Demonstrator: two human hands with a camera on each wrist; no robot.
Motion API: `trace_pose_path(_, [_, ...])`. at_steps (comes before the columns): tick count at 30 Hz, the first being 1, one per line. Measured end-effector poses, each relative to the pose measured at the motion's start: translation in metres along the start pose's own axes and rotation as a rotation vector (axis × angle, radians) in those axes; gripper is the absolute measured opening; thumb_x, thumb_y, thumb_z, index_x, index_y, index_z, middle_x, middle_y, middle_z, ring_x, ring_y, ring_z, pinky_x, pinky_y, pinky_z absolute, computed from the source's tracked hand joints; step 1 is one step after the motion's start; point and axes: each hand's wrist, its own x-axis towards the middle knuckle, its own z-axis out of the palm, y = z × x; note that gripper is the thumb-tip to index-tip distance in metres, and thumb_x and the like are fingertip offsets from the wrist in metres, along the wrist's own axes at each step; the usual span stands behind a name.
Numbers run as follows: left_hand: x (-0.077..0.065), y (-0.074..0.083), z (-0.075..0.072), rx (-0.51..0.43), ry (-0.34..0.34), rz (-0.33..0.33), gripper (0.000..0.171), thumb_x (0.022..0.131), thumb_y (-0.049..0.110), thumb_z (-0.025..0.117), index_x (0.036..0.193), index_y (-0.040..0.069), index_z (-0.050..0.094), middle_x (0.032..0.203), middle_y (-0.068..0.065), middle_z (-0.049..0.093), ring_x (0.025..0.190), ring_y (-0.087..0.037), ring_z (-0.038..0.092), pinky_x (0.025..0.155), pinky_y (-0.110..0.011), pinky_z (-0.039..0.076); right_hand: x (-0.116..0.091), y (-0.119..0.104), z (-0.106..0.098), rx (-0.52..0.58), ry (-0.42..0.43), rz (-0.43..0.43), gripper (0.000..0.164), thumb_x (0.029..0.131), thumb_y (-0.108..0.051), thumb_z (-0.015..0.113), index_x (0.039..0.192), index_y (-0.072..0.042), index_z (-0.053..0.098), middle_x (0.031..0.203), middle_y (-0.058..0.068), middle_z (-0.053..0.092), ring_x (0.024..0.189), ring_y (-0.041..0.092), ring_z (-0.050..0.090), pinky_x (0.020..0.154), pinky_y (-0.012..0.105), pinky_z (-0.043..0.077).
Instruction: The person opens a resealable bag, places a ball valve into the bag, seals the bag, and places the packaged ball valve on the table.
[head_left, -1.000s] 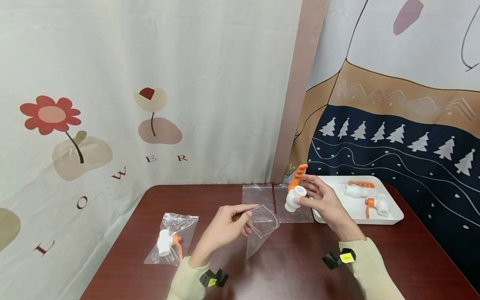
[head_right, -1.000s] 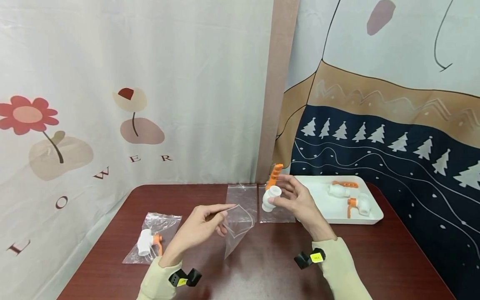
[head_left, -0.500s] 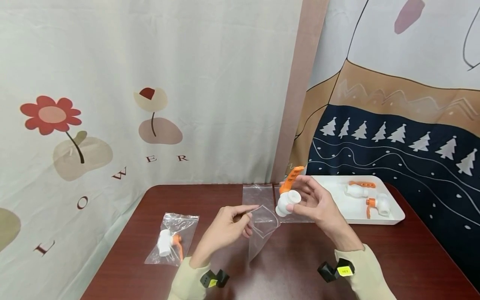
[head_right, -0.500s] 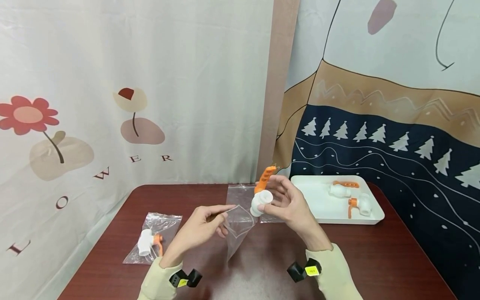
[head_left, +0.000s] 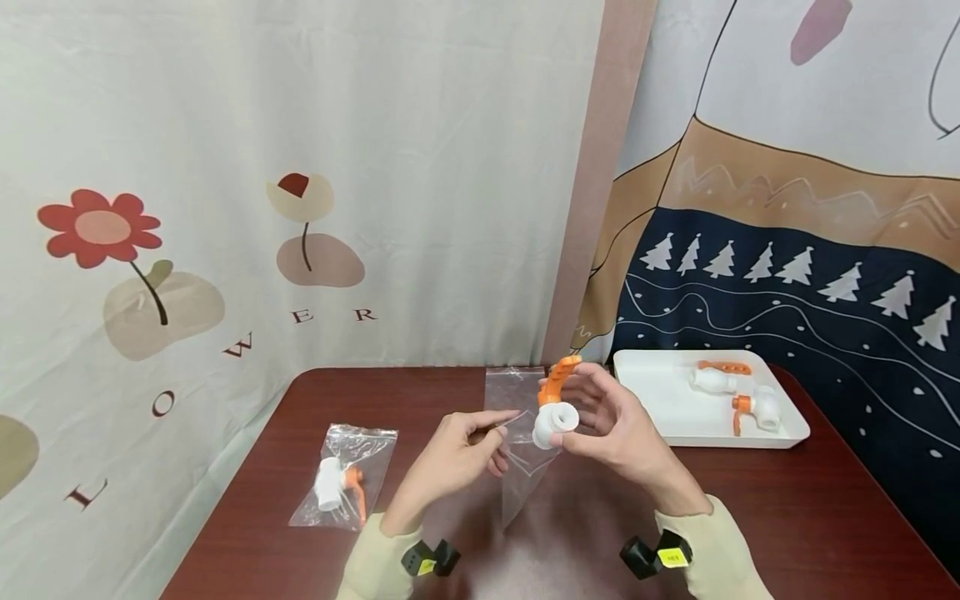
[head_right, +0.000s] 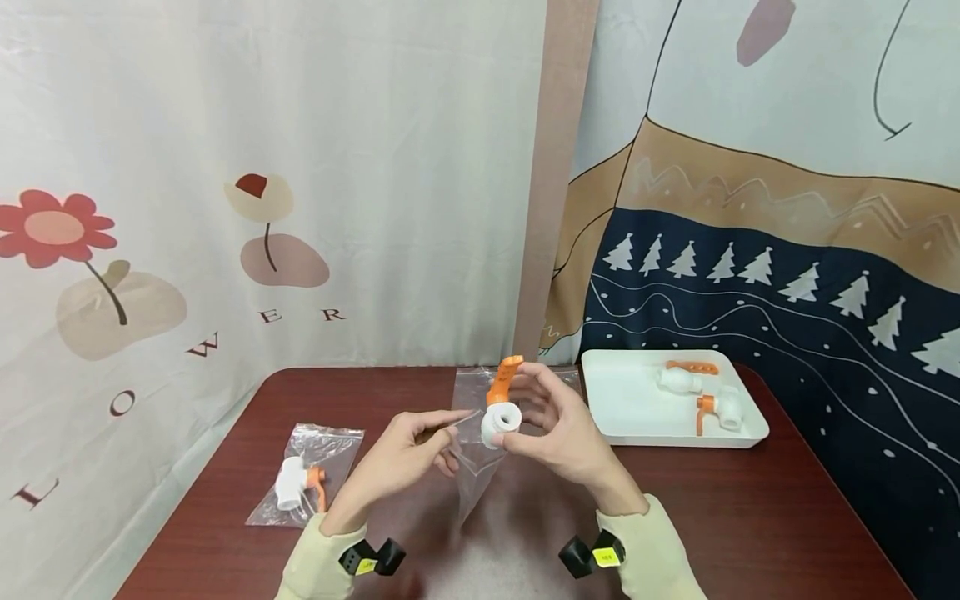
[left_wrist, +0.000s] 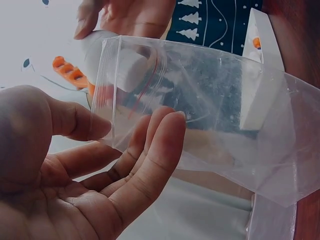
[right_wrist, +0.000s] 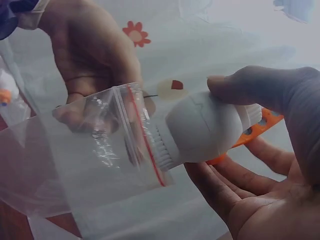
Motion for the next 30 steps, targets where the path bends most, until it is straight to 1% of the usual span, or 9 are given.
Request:
trace_pose_path(2, [0.0,0.0,0.0,-0.006,-0.005,-0.002,0.036,0.103,0.007,0.053,0.136,0.003,0.065,0.078,-0.016,0.074,0.065,-0.024,0.073,0.062,-0.032,0.063,0.0,0.001,0.002,-0.032,-0.022,-0.005,0.066,0.079,0.01,0.08,0.136,0.003,0.047,0.13,0.023,0.062,0.117,0.012,0.067,0.099,0.024,0.057])
trace_pose_path(4, [0.0,0.0,0.0,-0.005,-0.007,-0.003,0.036,0.103,0.006,0.052,0.137,0.002,0.064,0.079,-0.016,0.074,0.064,-0.022,0.073,0.062,-0.031,0.063,0.0,0.0,0.005,-0.062,-0.046,0.0,0.065,0.079,0.008,0.081,0.135,0.001,0.049,0.13,0.025,0.061,0.117,0.014,0.067,0.101,0.024,0.055])
trace_pose_path(9, [-0.001,0.002,0.001,-0.008,-0.004,-0.016,0.036,0.103,0.007,0.051,0.137,0.005,0.065,0.08,-0.014,0.074,0.065,-0.022,0.073,0.062,-0.032,0.063,-0.001,0.0,0.008,-0.113,-0.08,0.015,0.064,0.078,0.001,0.085,0.133,-0.005,0.053,0.129,0.021,0.064,0.116,0.018,0.068,0.104,0.025,0.053])
trace_pose_path(15, [-0.001,0.001,0.001,-0.029,0.009,-0.019,0.034,0.104,0.009,0.054,0.135,0.008,0.067,0.08,-0.012,0.073,0.063,-0.022,0.073,0.064,-0.044,0.064,-0.001,0.002,0.01,-0.159,-0.084,0.02,0.067,0.077,-0.003,0.089,0.134,-0.009,0.054,0.129,0.017,0.065,0.114,0.019,0.069,0.102,0.025,0.055])
trace_pose_path(17, [-0.001,0.001,0.002,-0.032,0.012,-0.017,0.034,0.104,0.009,0.054,0.135,0.008,0.067,0.08,-0.012,0.072,0.063,-0.022,0.073,0.065,-0.046,0.064,-0.001,0.002,0.011,-0.169,-0.086,0.027,0.067,0.077,-0.006,0.09,0.133,-0.01,0.055,0.129,0.016,0.065,0.114,0.019,0.07,0.102,0.026,0.055])
trace_pose_path(25, [-0.001,0.001,0.002,-0.031,0.026,0.003,0.032,0.104,0.01,0.055,0.133,0.008,0.069,0.077,-0.013,0.073,0.06,-0.023,0.072,0.063,-0.046,0.063,-0.001,0.0,0.015,-0.183,-0.083,0.075,0.069,0.076,-0.012,0.092,0.135,-0.017,0.057,0.131,0.008,0.065,0.115,0.02,0.07,0.101,0.028,0.056])
trace_pose_path(30, [0.0,-0.001,0.002,-0.033,0.038,0.005,0.03,0.105,0.011,0.056,0.131,0.007,0.07,0.08,-0.014,0.073,0.061,-0.021,0.072,0.062,-0.043,0.063,-0.002,0.0,0.016,-0.216,-0.079,0.069,0.069,0.075,-0.014,0.092,0.135,-0.018,0.058,0.129,0.007,0.064,0.113,0.02,0.07,0.1,0.028,0.057])
